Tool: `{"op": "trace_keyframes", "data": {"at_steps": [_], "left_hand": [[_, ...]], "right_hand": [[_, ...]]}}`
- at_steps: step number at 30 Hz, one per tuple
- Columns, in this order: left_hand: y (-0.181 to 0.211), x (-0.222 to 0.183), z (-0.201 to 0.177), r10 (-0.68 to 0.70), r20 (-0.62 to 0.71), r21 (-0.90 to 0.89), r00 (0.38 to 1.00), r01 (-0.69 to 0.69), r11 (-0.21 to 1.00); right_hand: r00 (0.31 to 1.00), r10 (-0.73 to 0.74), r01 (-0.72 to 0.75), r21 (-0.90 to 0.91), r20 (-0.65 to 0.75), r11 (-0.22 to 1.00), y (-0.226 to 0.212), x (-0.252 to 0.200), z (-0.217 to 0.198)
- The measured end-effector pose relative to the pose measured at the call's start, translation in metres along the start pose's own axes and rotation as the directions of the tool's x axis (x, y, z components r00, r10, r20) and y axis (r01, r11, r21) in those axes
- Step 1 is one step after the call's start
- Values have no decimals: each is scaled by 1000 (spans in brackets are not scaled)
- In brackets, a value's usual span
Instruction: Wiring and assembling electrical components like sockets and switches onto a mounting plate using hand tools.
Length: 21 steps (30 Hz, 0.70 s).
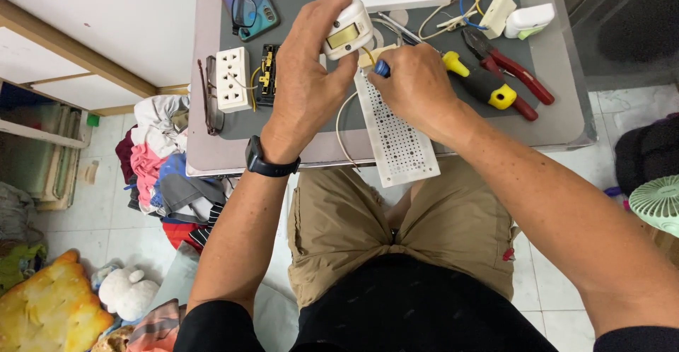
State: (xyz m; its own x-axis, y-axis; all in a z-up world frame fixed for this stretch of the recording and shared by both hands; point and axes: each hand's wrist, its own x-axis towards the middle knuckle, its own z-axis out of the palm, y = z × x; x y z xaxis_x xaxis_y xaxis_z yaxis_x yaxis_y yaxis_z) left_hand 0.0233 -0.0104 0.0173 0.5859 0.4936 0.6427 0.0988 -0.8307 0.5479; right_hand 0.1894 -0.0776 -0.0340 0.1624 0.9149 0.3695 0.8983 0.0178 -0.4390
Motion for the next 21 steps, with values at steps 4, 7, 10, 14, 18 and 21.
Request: {"op": "trace_keyframes", "data": {"at_steps": [4, 7, 10, 14, 18, 21], "left_hand": [[0, 1, 3, 11, 6, -18, 1000, -11, 1000], [-2, -2, 3, 4, 9, -6, 1000, -4, 1000], [-5, -2, 1, 6, 9, 13, 1000, -6, 1000], [-4, -5, -1, -45, 92, 10, 995, 45, 999], [16, 5, -4, -6, 122, 39, 992, 1, 999], [26, -2, -26, 21, 266, 82, 964, -44, 996]], "right_hand": [[993, 84, -86, 24, 88, 996, -13, -8, -30], [924, 320, -331, 21, 210, 943, -30, -41, -66], [825, 496, -501, -57, 270, 864, -24, -93, -77], [441, 749, -895, 174, 494, 412, -32, -126, -65], [572, 568, -767, 632, 592, 114, -11, -144, -19], [669, 543, -622, 782, 507, 36, -21, -141, -12]]}}
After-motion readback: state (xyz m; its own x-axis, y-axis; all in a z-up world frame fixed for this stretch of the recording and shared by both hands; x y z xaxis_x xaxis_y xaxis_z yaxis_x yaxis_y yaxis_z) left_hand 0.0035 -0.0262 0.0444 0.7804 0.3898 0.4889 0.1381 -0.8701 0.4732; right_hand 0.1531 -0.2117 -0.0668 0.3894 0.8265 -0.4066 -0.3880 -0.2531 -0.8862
